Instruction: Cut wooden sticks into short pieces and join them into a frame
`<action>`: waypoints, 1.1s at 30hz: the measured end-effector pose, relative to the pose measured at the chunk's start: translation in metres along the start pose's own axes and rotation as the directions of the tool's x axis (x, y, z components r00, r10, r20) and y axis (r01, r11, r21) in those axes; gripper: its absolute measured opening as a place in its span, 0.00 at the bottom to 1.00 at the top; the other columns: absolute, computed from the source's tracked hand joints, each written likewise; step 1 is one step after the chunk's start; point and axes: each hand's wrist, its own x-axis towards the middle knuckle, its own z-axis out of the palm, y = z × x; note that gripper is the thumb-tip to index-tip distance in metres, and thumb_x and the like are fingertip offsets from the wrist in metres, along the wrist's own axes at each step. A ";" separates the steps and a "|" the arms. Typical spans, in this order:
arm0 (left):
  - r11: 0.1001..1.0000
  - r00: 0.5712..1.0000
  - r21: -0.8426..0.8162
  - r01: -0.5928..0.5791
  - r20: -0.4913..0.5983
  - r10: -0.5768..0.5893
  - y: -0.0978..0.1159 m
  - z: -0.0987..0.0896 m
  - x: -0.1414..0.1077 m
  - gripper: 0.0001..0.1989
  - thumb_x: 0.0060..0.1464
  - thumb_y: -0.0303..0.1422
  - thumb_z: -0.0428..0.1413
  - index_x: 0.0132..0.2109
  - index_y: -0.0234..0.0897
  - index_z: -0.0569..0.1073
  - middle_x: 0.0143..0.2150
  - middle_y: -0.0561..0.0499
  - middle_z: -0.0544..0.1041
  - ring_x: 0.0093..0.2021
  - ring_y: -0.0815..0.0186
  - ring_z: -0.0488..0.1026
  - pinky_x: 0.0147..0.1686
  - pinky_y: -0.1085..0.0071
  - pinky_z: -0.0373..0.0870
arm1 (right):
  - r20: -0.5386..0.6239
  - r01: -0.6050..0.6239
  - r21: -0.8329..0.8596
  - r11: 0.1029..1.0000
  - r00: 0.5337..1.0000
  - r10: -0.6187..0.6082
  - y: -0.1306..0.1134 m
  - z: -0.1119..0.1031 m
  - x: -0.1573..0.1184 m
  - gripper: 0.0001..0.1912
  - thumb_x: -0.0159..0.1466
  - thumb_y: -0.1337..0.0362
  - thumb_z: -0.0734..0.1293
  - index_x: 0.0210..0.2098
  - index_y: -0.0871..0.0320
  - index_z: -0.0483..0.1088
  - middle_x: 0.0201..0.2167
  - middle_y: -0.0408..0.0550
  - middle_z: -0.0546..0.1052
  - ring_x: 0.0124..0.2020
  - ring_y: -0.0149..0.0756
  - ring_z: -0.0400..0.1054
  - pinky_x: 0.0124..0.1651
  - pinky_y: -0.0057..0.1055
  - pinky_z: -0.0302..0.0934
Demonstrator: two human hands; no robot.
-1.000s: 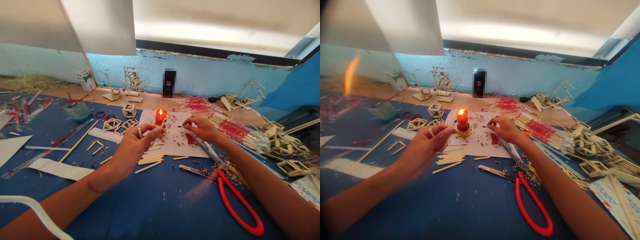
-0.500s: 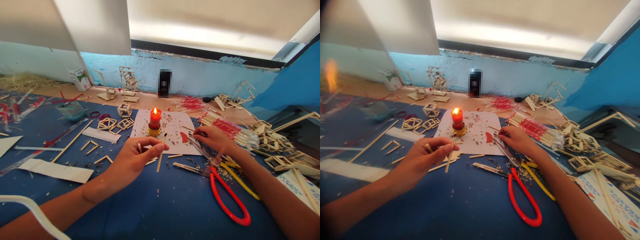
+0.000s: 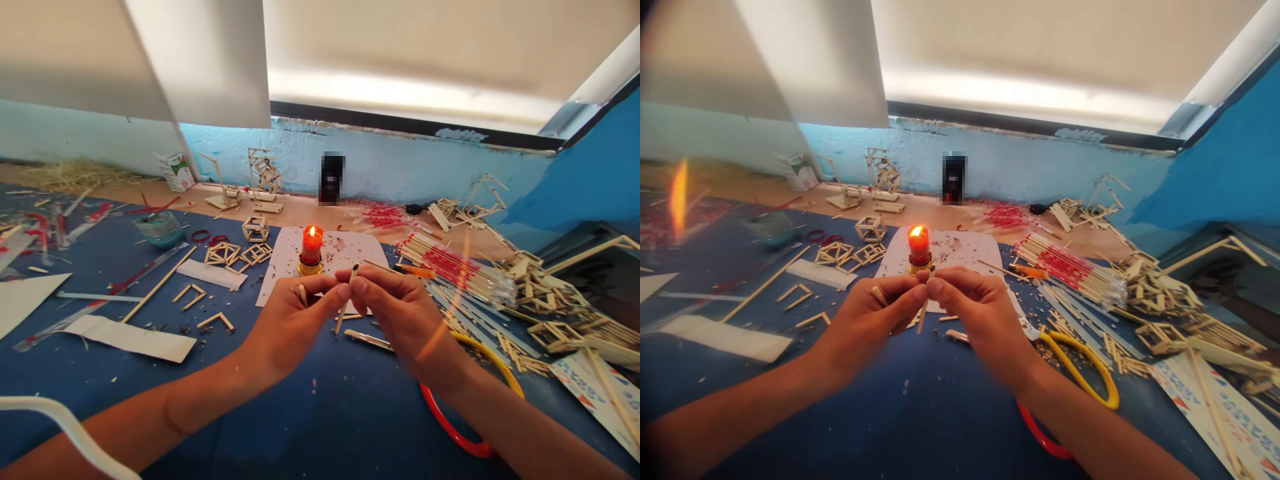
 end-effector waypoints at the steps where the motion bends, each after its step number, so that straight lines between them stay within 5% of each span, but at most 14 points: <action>1: 1.000 1.000 0.001 0.018 0.010 -0.018 -0.002 0.000 0.000 0.18 0.61 0.47 0.59 0.35 0.35 0.77 0.21 0.59 0.55 0.22 0.72 0.46 0.21 0.72 0.43 | -0.017 0.007 0.043 0.999 1.000 -0.007 0.004 -0.002 0.001 0.05 0.67 0.59 0.72 0.39 0.49 0.82 0.34 0.40 0.79 0.35 0.28 0.68 0.42 0.26 0.66; 5: 0.995 0.997 -0.065 0.075 0.004 -0.075 -0.019 -0.011 -0.005 0.15 0.61 0.43 0.59 0.47 0.38 0.74 0.29 0.57 0.61 0.26 0.71 0.55 0.26 0.74 0.54 | -0.131 0.121 0.111 0.986 0.986 -0.106 0.009 -0.017 0.003 0.04 0.68 0.59 0.72 0.38 0.50 0.80 0.40 0.41 0.80 0.42 0.30 0.72 0.49 0.28 0.67; 8: 0.978 0.997 -0.191 0.080 0.022 -0.077 -0.028 -0.020 -0.009 0.09 0.65 0.39 0.53 0.46 0.39 0.73 0.34 0.55 0.63 0.31 0.70 0.59 0.34 0.74 0.60 | -0.145 0.159 0.110 0.981 0.979 -0.143 0.007 -0.025 0.000 0.04 0.72 0.59 0.68 0.41 0.48 0.75 0.32 0.39 0.78 0.32 0.30 0.72 0.40 0.30 0.68; 11: 0.971 0.986 -0.192 0.145 0.114 -0.124 -0.024 -0.022 -0.011 0.10 0.70 0.39 0.50 0.43 0.39 0.72 0.34 0.55 0.64 0.31 0.71 0.58 0.33 0.75 0.59 | -0.151 0.142 -0.047 0.989 0.977 -0.148 0.007 -0.025 -0.006 0.04 0.72 0.58 0.67 0.41 0.48 0.73 0.27 0.38 0.70 0.26 0.27 0.64 0.28 0.25 0.60; 14: 0.973 0.969 -0.144 0.180 0.194 -0.151 -0.017 -0.017 -0.014 0.13 0.71 0.43 0.49 0.48 0.40 0.72 0.28 0.57 0.62 0.26 0.71 0.54 0.26 0.74 0.52 | -0.124 0.116 -0.284 0.952 0.980 -0.157 0.008 -0.020 -0.013 0.08 0.74 0.56 0.63 0.45 0.47 0.74 0.30 0.40 0.69 0.28 0.28 0.61 0.28 0.26 0.58; 20: 0.964 0.977 -0.163 0.209 0.083 -0.198 -0.020 -0.013 -0.028 0.13 0.72 0.45 0.47 0.47 0.42 0.70 0.29 0.57 0.63 0.30 0.71 0.58 0.31 0.75 0.58 | -0.049 0.174 -0.416 0.892 0.976 -0.214 0.010 -0.014 -0.022 0.03 0.73 0.61 0.64 0.45 0.46 0.70 0.29 0.38 0.71 0.26 0.29 0.65 0.27 0.26 0.59; 29: 0.956 0.984 -0.284 0.073 0.175 -0.023 -0.024 -0.006 -0.028 0.10 0.73 0.40 0.47 0.44 0.41 0.68 0.39 0.52 0.79 0.41 0.67 0.76 0.46 0.69 0.70 | 0.090 0.372 -0.485 0.792 0.922 -0.378 0.014 -0.008 -0.029 0.11 0.71 0.69 0.65 0.48 0.46 0.71 0.37 0.43 0.82 0.42 0.38 0.78 0.41 0.33 0.71; 33: 0.969 0.990 -0.244 0.033 0.140 0.001 -0.025 -0.006 -0.029 0.10 0.74 0.37 0.46 0.44 0.41 0.70 0.37 0.54 0.78 0.39 0.69 0.75 0.44 0.70 0.71 | 0.142 0.408 -0.451 0.794 0.911 -0.387 0.013 -0.007 -0.027 0.14 0.71 0.71 0.65 0.50 0.45 0.71 0.29 0.38 0.80 0.35 0.33 0.77 0.38 0.31 0.71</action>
